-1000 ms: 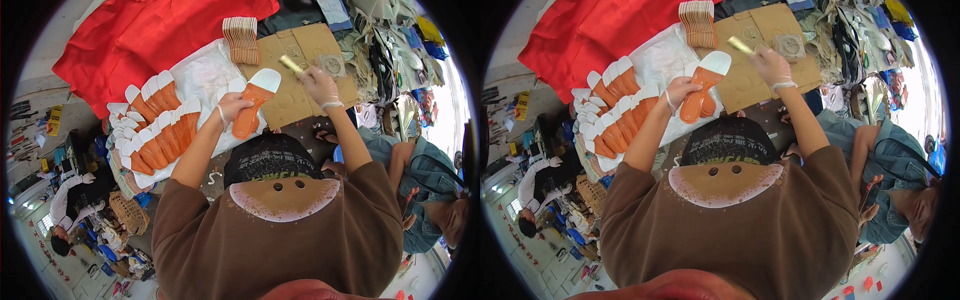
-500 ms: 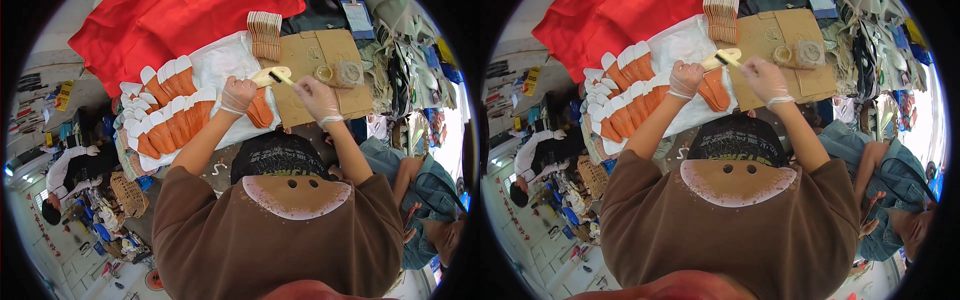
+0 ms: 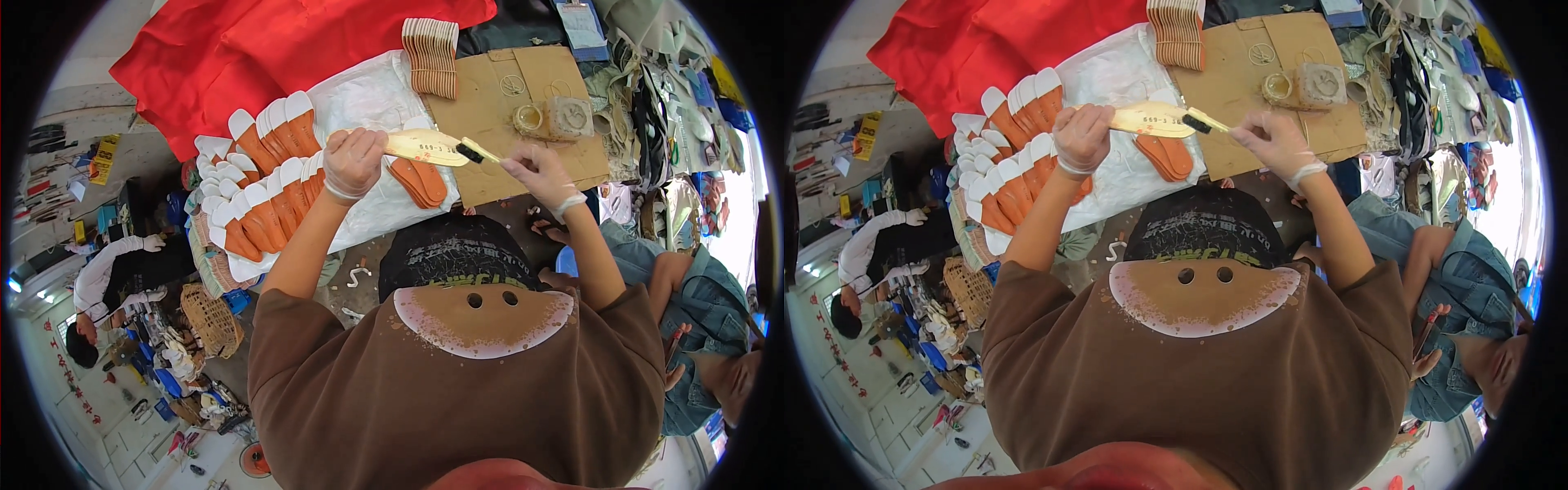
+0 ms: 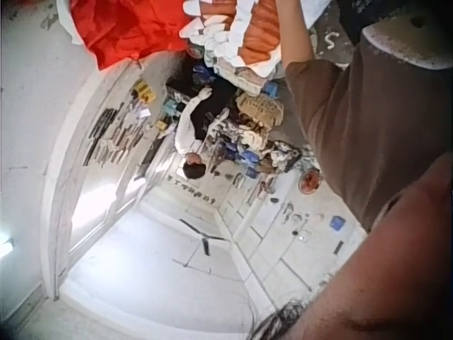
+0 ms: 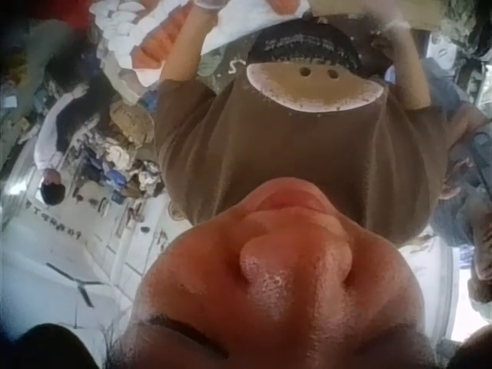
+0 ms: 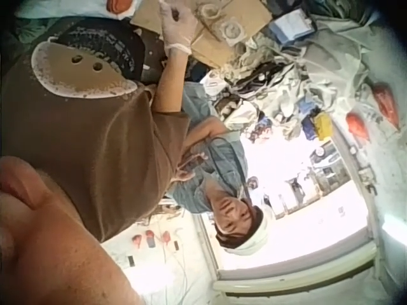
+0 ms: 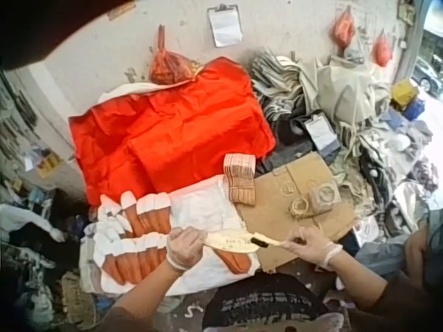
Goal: The recorder applies yellow glue to shoe insoles or soles using a brush in a manufacturing environment.
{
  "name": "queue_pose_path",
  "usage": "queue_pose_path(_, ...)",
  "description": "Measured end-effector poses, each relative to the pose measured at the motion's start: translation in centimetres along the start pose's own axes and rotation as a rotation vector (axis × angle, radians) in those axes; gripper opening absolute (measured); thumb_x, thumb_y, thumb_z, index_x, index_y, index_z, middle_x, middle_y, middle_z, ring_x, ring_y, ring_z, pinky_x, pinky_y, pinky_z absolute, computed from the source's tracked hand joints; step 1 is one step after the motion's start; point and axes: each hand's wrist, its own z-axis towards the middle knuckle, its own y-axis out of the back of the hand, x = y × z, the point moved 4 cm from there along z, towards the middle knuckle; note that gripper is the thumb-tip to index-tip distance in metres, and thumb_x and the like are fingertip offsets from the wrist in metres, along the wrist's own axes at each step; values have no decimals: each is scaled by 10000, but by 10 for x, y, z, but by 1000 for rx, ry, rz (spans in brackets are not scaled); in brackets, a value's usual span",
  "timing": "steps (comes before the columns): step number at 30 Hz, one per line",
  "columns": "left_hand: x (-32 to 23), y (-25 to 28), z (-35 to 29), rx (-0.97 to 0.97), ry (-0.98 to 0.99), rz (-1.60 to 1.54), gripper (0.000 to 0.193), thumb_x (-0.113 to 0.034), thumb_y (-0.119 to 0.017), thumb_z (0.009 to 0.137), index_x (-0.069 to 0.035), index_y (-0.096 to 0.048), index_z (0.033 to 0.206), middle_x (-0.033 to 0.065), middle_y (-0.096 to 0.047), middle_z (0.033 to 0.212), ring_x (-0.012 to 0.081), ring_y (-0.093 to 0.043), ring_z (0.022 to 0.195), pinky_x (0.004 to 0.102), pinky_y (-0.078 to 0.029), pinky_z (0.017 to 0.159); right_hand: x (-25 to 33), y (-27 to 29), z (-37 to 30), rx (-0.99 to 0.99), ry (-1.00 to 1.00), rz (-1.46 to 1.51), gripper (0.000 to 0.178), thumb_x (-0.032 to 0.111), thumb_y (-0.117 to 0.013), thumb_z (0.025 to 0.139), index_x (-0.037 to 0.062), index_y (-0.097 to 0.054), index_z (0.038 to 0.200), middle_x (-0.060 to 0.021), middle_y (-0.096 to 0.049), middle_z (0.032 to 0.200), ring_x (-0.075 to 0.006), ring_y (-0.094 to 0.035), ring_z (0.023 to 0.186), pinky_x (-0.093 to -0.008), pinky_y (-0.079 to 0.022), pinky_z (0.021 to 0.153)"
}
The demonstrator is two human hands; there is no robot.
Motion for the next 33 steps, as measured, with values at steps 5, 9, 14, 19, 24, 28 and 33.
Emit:
queue_pose_path(5,0,27,11,-206,128,-187,292,-1,-673,641,-77,-660,923,37,-654,833,194,-647,790,303,-398,750,27,14,-16,118,-13,403,252,248,-670,899,16,-625,811,44,-490,649,-43,-416,584,-259,-351,513)
queue_pose_path(9,-16,39,30,-254,69,-347,329,-16,-681,645,-82,-657,966,43,-668,862,189,-658,819,301,-393,758,51,7,6,241,98,293,240,252,-655,910,23,-624,848,40,-480,708,-48,-424,649,-232,-359,572)
queue_pose_path(14,-10,26,23,-225,124,-303,302,-24,-683,656,-83,-646,951,41,-669,862,188,-656,816,312,-389,754,54,5,25,140,274,133,265,267,-647,911,9,-621,855,13,-527,728,-86,-463,681,-255,-395,601)
queue_pose_path(19,24,-13,-44,168,598,-191,95,-130,-676,782,-75,-648,855,115,-679,858,287,-644,808,397,-436,717,8,35,2,-28,126,326,210,265,-624,920,58,-620,881,50,-470,740,-57,-433,661,-225,-324,565)
queue_pose_path(24,41,-94,-220,585,1442,-320,333,-373,-673,813,-55,-663,908,187,-671,918,367,-634,905,443,-496,787,-44,37,8,-230,-92,409,211,285,-594,959,82,-649,956,77,-448,707,-19,-387,631,-184,-272,548)
queue_pose_path(28,41,-115,-263,659,1605,-234,354,-388,-664,822,-76,-678,989,165,-679,1020,346,-637,991,434,-501,843,-52,28,4,-300,-233,484,186,270,-582,964,101,-652,931,85,-453,688,-22,-367,612,-199,-271,545)
queue_pose_path(33,59,-132,-273,836,1569,-138,369,-408,-647,840,-96,-681,1036,148,-670,1081,337,-633,1030,429,-502,878,-56,14,13,-205,-236,287,204,290,-583,958,107,-634,885,84,-453,681,-19,-368,606,-202,-250,530)
